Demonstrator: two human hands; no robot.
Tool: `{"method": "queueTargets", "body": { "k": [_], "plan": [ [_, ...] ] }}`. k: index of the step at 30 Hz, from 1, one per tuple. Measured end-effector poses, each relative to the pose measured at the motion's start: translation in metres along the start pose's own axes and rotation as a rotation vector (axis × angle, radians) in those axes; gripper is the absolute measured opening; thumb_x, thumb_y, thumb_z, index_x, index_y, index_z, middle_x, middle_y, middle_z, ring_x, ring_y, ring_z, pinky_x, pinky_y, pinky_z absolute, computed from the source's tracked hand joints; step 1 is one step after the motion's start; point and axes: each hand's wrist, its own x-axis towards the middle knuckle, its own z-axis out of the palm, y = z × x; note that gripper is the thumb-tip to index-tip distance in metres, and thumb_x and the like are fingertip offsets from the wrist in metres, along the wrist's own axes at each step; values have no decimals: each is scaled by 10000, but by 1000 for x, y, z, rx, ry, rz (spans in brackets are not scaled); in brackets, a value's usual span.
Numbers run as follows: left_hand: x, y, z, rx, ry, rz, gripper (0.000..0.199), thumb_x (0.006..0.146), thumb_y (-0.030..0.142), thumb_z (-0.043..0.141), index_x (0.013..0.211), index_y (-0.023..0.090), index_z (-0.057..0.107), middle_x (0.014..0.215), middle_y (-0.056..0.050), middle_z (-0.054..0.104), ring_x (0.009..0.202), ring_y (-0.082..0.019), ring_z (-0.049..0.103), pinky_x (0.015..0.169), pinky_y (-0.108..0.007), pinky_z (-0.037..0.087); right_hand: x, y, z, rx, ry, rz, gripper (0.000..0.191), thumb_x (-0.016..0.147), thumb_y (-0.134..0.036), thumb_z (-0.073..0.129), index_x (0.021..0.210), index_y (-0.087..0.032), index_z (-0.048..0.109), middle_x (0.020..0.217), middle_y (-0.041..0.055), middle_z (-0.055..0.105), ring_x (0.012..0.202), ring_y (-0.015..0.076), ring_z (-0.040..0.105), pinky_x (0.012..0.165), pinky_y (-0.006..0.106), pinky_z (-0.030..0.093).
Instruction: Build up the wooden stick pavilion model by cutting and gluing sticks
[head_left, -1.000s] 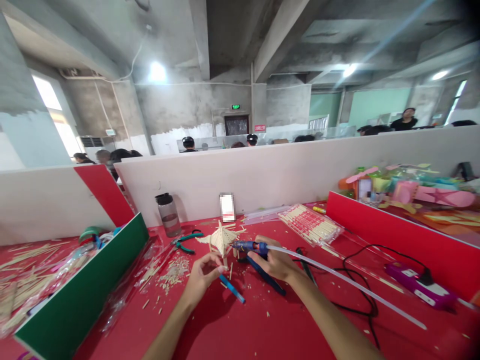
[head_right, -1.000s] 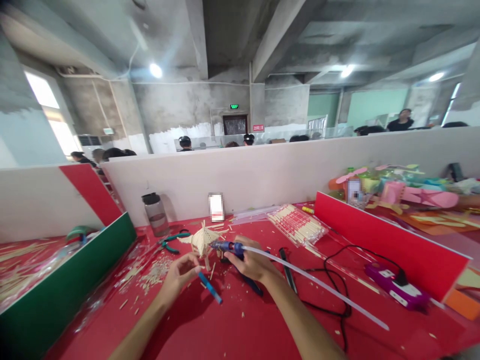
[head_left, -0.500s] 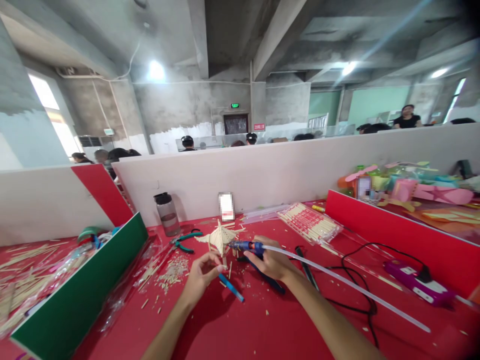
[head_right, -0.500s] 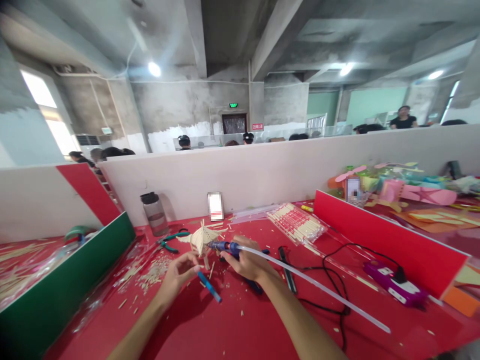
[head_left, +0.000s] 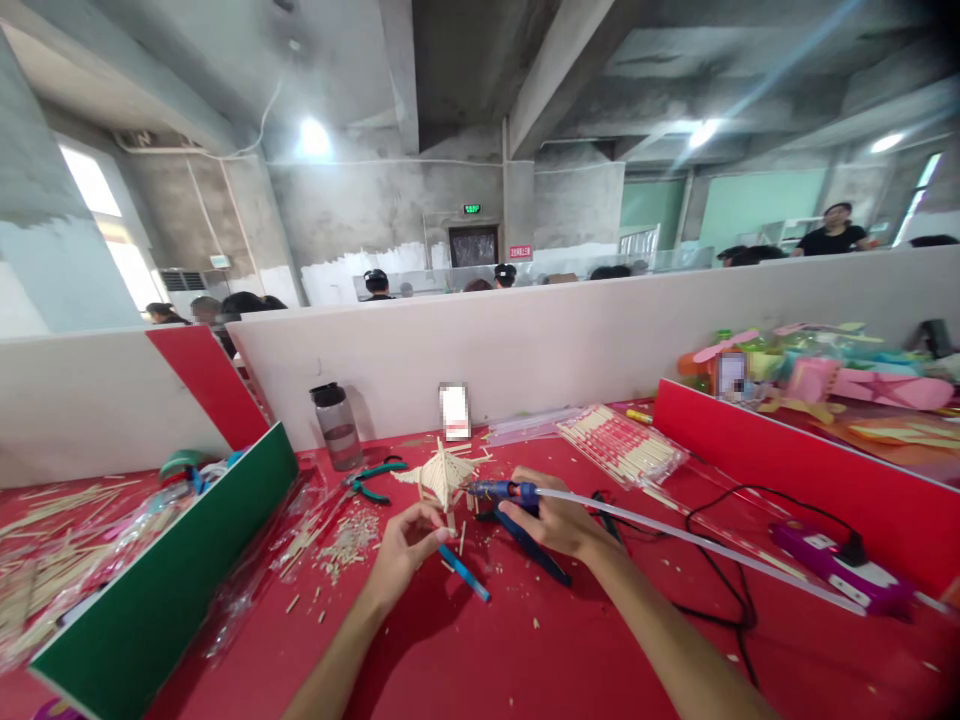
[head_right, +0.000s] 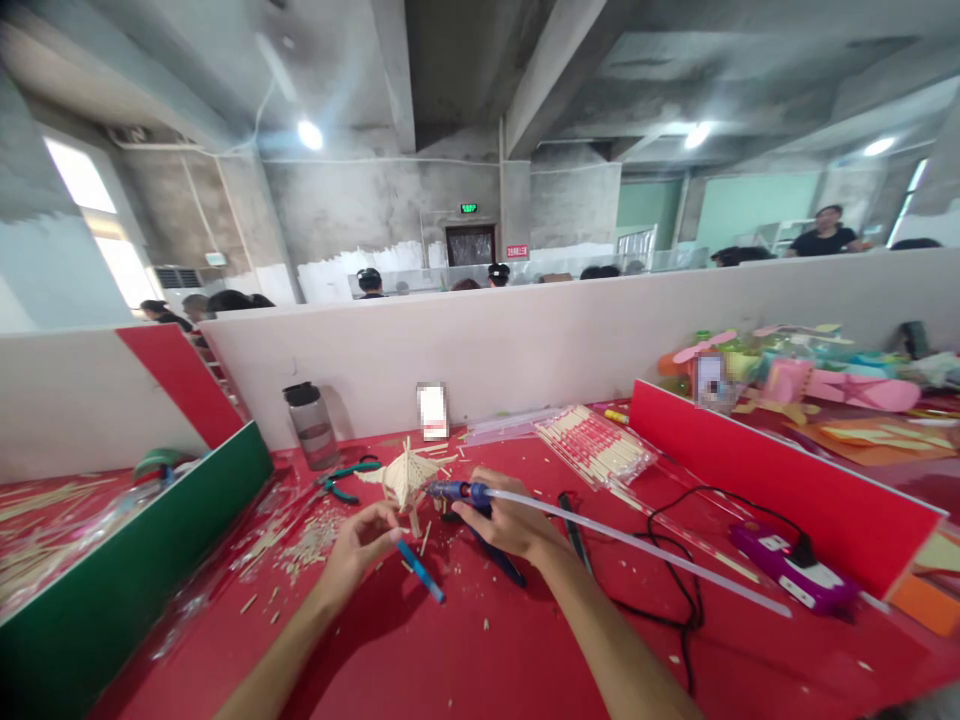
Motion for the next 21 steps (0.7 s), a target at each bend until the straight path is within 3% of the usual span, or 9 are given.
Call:
{"method": "queueTargets", "body": {
  "k": [4, 21],
  "plan": [
    [0, 1, 1, -11, 6, 0, 259, 716, 346, 808, 742, 153, 638, 870, -26, 593, 738, -148, 565, 686, -245, 449, 0, -2, 1, 42, 5, 7, 259, 955, -431, 531, 817, -213, 506, 783, -5, 564, 711, 160, 537, 658, 260, 380],
    [0, -1, 0, 1, 19, 10, 241, 718, 330, 809, 741, 148, 653, 948, -51, 612, 774, -159, 576, 695, -252, 448, 1, 4, 13, -159, 55, -11, 316, 952, -466, 522, 778, -203, 529, 797, 34, 577, 736, 187, 533, 656, 284, 370]
  ]
}}
